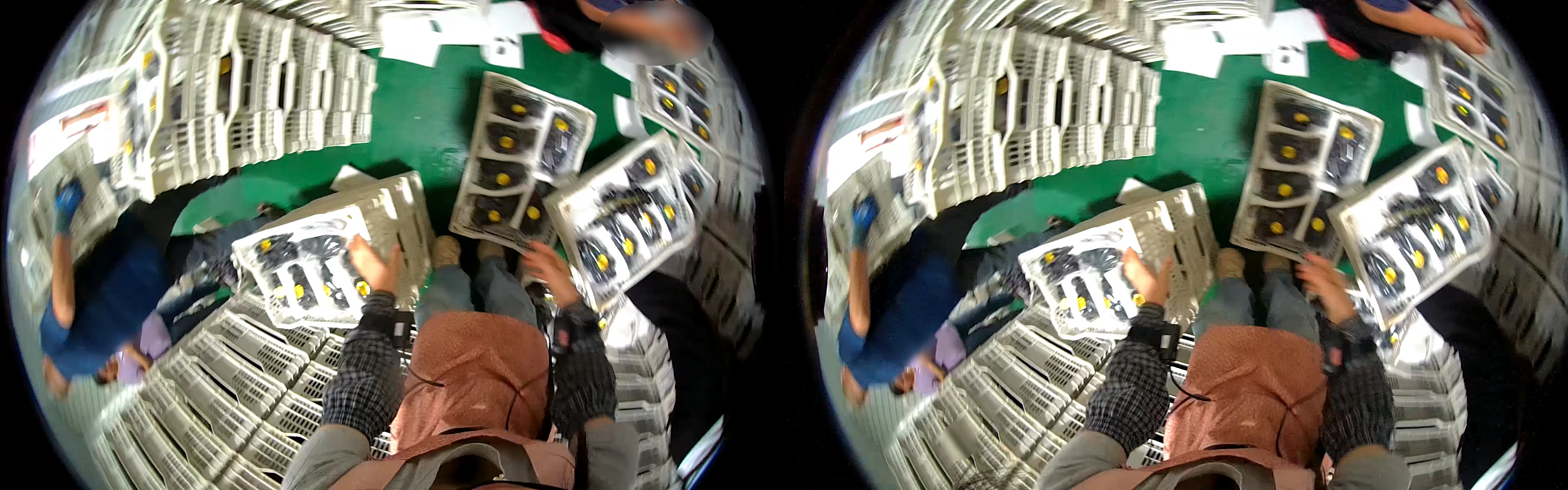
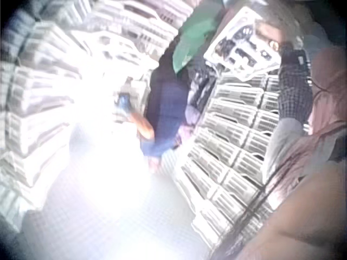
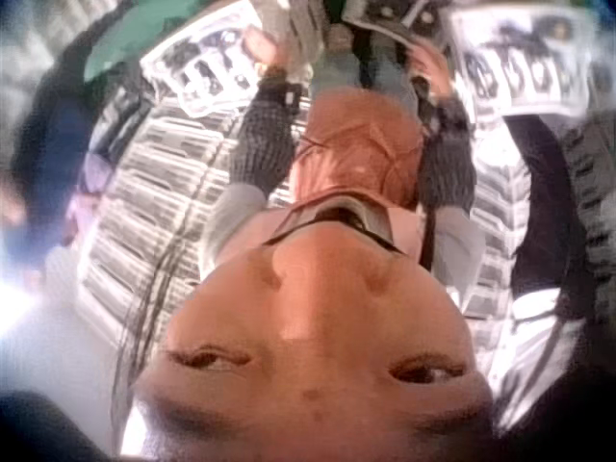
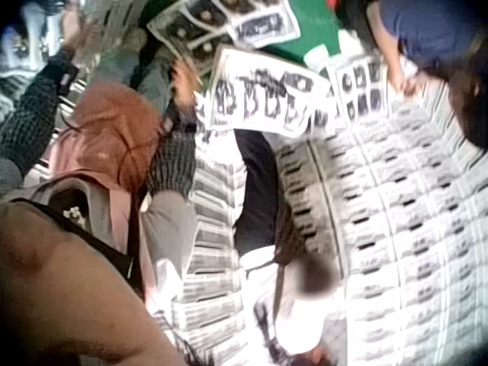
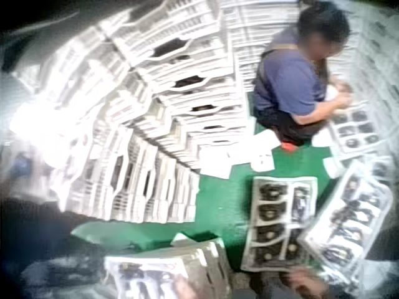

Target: The person packs vacuum-sealed bags of dark grapes into white plastic crates. They pick up bags from a pile on the floor and arrange them neatly into the crates, occasionally adjusting the bags to fit. The person works alongside other workers in a warehouse environment.

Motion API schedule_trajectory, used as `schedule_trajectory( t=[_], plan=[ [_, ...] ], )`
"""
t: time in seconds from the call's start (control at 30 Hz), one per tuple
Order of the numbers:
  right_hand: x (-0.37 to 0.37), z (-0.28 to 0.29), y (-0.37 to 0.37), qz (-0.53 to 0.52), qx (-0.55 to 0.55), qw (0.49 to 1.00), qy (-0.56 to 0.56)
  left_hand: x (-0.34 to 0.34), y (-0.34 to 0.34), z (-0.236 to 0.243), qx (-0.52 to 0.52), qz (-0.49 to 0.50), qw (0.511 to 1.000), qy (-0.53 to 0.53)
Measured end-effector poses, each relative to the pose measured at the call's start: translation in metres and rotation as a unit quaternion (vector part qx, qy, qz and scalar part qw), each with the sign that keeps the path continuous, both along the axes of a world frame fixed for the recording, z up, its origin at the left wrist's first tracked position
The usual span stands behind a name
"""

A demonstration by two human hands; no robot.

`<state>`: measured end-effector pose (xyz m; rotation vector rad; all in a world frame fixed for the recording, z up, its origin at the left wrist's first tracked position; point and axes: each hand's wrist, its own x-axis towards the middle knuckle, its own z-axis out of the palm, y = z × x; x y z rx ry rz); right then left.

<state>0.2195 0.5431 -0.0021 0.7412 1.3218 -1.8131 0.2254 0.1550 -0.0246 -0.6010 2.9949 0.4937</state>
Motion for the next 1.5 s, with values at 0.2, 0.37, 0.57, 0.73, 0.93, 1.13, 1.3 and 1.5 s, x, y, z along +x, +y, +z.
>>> schedule_trajectory(
  t=[0.2, 0.37, 0.57, 0.73, 0.93, 1.13, 1.3, 1.5],
  plan=[
    [0.100, -0.007, 0.122, -0.036, 0.188, 0.973, -0.127, -0.003, 0.017, -0.030, -0.023, 0.095, 0.994, 0.042],
    [0.209, -0.004, 0.115, -0.083, 0.118, 0.961, -0.238, 0.006, 0.008, -0.036, -0.079, 0.172, 0.982, 0.006],
    [0.218, 0.020, 0.089, -0.061, 0.083, 0.957, -0.271, 0.029, -0.049, -0.043, -0.171, 0.149, 0.974, 0.026],
    [0.121, 0.000, 0.061, -0.034, 0.064, 0.986, -0.149, 0.004, -0.129, -0.052, -0.258, 0.150, 0.954, 0.017],
    [0.017, -0.007, -0.006, 0.115, -0.016, 0.993, 0.008, -0.066, -0.237, -0.040, -0.286, 0.221, 0.932, -0.038],
    [-0.002, -0.022, -0.067, 0.202, 0.040, 0.978, 0.023, -0.123, -0.336, -0.051, -0.328, 0.208, 0.921, 0.023],
    [0.053, -0.022, -0.105, 0.200, 0.103, 0.974, 0.007, -0.116, -0.368, -0.041, -0.292, 0.067, 0.952, 0.060],
    [0.113, 0.011, -0.161, 0.385, 0.091, 0.903, -0.168, -0.038, -0.244, 0.006, 0.222, -0.196, 0.868, -0.398]
  ],
)
